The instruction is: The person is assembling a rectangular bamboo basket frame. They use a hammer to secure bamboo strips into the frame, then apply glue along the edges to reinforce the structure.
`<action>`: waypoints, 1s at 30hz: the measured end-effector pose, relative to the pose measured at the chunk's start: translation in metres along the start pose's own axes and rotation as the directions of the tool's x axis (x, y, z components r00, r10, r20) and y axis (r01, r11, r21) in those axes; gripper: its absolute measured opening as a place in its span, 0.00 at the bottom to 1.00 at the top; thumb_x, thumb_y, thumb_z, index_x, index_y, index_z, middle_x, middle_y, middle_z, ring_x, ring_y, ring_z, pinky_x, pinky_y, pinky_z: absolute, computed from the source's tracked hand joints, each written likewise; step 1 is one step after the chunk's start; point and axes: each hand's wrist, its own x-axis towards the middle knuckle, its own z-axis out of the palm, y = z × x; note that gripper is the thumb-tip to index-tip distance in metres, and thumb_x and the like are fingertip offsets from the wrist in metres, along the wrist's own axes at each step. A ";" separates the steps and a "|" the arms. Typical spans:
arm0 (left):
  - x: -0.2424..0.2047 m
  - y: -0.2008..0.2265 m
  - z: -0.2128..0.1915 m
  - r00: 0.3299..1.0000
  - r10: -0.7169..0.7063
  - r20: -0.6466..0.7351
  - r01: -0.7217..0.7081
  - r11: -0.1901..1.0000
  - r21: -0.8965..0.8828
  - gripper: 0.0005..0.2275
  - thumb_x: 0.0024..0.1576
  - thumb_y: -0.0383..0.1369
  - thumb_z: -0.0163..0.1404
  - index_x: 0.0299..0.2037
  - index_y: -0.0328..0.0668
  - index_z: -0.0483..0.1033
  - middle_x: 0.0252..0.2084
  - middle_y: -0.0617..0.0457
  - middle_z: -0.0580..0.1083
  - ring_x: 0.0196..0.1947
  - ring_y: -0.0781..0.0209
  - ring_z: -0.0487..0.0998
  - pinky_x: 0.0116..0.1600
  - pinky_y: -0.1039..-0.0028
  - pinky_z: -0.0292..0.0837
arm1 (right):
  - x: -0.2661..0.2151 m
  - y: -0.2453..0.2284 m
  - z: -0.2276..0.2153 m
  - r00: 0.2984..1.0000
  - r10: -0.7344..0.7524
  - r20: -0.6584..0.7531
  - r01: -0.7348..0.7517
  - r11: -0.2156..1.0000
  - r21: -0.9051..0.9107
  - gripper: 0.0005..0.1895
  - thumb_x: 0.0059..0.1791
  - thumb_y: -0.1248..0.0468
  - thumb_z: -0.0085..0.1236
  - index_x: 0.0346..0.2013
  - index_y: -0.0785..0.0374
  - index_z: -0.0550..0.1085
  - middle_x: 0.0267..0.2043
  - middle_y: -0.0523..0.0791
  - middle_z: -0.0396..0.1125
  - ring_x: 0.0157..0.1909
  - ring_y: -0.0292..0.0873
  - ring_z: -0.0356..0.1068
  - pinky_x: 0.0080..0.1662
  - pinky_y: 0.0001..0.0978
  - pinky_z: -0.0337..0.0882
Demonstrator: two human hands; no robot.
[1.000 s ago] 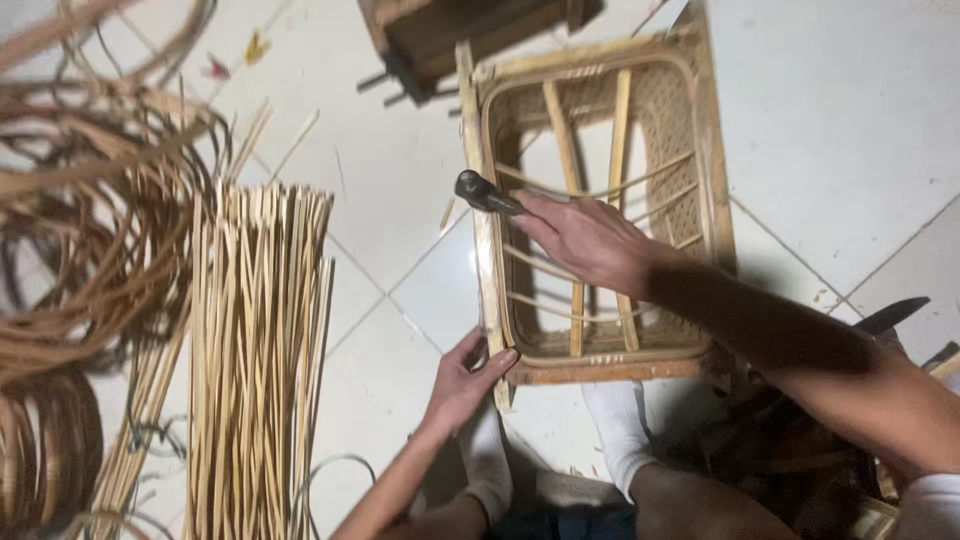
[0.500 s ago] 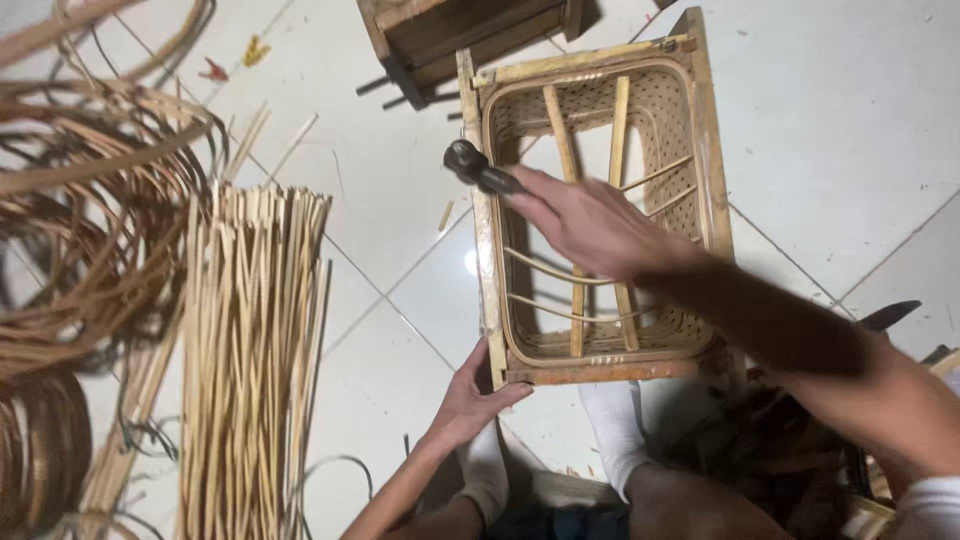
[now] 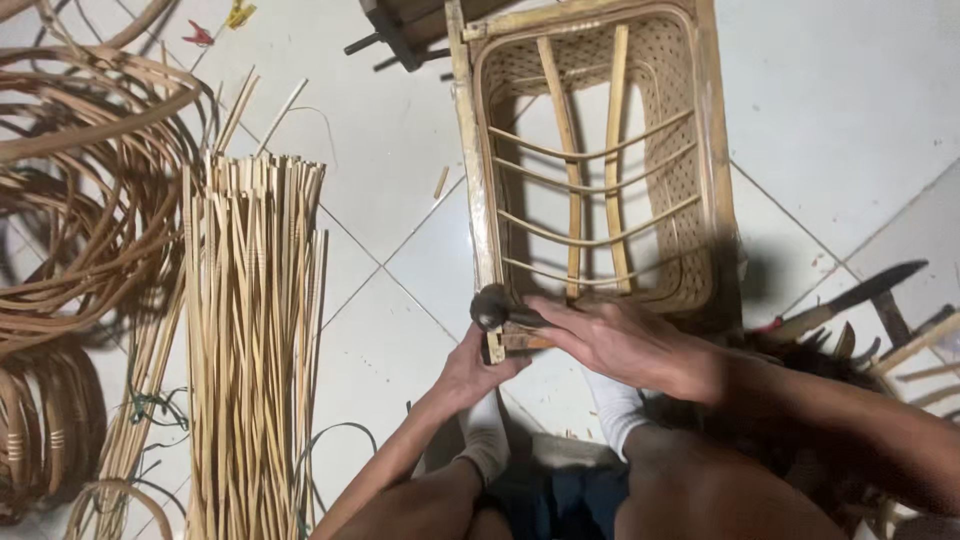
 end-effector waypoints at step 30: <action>0.004 0.029 0.009 0.595 0.770 0.232 -0.577 0.208 0.790 0.30 0.61 0.29 0.52 0.75 0.57 0.59 0.47 0.47 0.73 0.56 0.49 0.72 0.75 0.39 0.47 | 0.192 0.054 -0.178 0.858 0.070 -0.509 0.039 0.979 0.200 0.20 0.62 0.55 0.35 0.58 0.64 0.69 0.28 0.35 0.55 0.22 0.29 0.54 0.23 0.28 0.59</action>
